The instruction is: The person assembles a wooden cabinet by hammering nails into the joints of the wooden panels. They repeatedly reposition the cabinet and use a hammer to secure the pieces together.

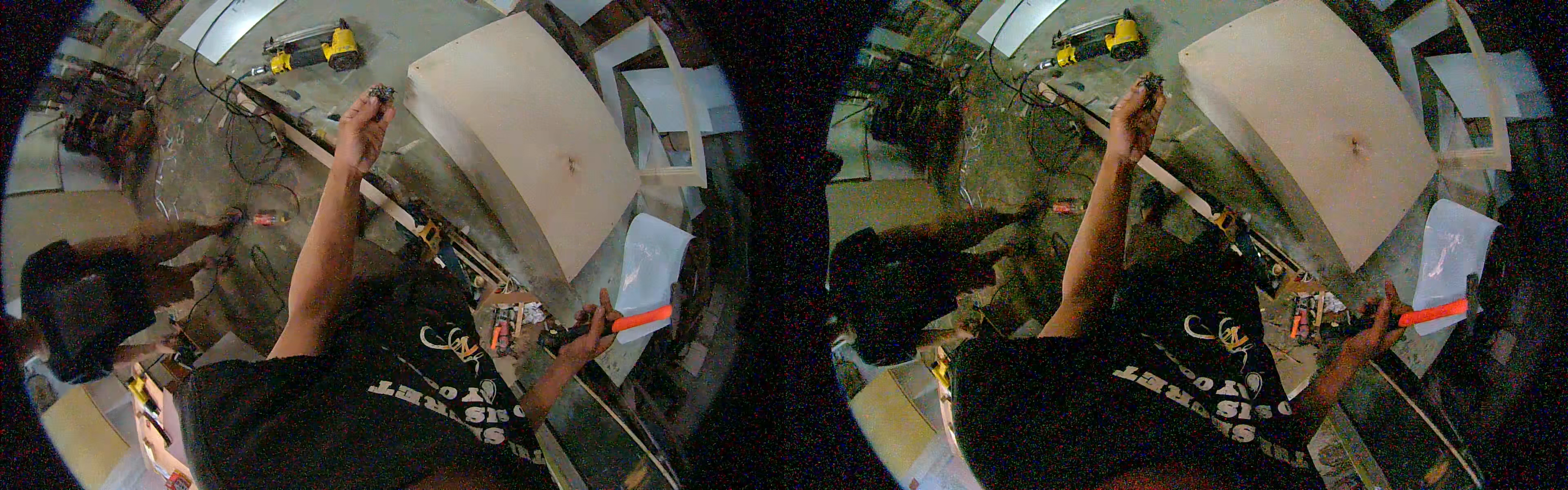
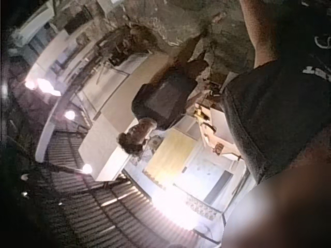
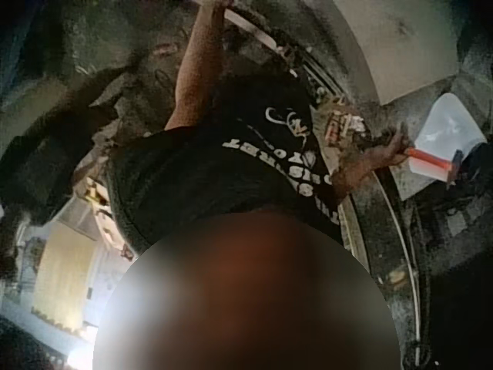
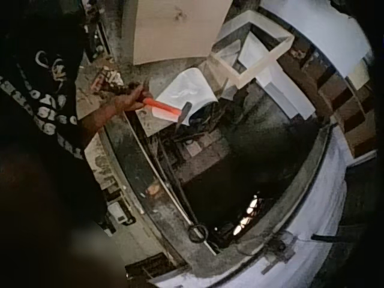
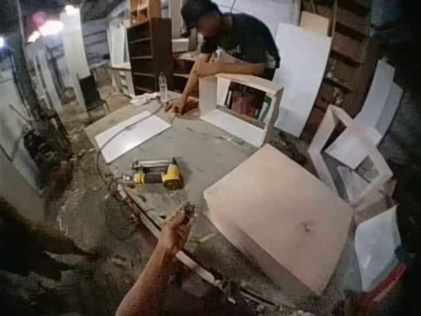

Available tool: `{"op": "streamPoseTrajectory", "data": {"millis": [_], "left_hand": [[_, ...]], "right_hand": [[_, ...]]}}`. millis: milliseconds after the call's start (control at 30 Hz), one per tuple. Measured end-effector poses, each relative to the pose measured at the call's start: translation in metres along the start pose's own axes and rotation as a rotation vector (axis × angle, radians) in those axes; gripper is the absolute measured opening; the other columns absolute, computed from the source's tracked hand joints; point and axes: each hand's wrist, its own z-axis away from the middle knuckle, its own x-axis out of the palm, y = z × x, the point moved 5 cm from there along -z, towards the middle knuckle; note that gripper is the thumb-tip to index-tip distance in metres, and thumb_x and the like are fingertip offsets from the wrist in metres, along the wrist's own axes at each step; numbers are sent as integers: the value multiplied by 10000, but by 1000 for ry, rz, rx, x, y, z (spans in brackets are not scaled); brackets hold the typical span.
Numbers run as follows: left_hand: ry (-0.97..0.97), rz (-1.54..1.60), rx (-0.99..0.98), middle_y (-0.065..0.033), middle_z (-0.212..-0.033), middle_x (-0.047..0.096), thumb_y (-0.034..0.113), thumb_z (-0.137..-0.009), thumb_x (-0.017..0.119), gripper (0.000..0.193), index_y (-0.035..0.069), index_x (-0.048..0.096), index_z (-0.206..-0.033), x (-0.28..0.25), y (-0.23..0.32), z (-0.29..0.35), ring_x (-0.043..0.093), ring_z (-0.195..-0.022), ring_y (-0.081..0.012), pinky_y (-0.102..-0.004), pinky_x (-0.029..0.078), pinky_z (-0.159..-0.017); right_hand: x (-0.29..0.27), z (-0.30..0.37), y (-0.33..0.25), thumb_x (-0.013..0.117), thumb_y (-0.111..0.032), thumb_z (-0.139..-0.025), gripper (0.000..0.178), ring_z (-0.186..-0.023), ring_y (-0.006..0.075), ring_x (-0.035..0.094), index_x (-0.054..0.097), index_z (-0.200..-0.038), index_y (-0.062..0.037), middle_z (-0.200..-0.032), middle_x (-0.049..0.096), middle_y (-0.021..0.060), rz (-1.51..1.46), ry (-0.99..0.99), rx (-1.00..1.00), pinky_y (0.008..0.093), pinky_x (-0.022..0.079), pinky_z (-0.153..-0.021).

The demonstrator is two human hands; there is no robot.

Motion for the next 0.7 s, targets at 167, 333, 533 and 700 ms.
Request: {"op": "streamPoseTrajectory", "data": {"millis": [167, 333, 533, 700], "left_hand": [[-135, -10, -82, -125, -1324, 583, 142, -960, 617, 494, -13, 475, -1407, 46, 31, 21, 588, -1176, -226, -378, 472, -1047], [-208, -92, -113, -130, -1358, 571, 170, -942, 655, 572, -5, 442, -1444, 80, 44, 43, 571, -1225, -245, -406, 509, -1001], [-273, -93, -160, -133, -1369, 569, 158, -935, 667, 600, -4, 421, -1458, 110, 66, 58, 569, -1252, -280, -417, 511, -1012], [-320, -151, -104, -129, -1365, 577, 132, -942, 652, 556, -11, 452, -1441, 123, 86, 59, 571, -1251, -269, -401, 478, -1051]], "right_hand": [[110, 20, -41, 666, -93, -924, 186, -516, 87, 533, 553, -1069, -60, -967, 703, 161, -135, -308, 109, 242, 443, -434], [248, 34, -65, 753, -215, -873, 216, -598, 108, 543, 653, -967, -48, -775, 647, 30, -13, -572, 28, 275, 466, -574], [332, 43, -107, 763, -252, -861, 264, -708, 134, 596, 697, -1002, -39, -803, 683, 41, -26, -719, -85, 304, 503, -691], [342, 51, -134, 762, -234, -859, 259, -769, 162, 664, 705, -1037, -54, -897, 735, 88, -52, -717, -184, 325, 534, -747]]}}
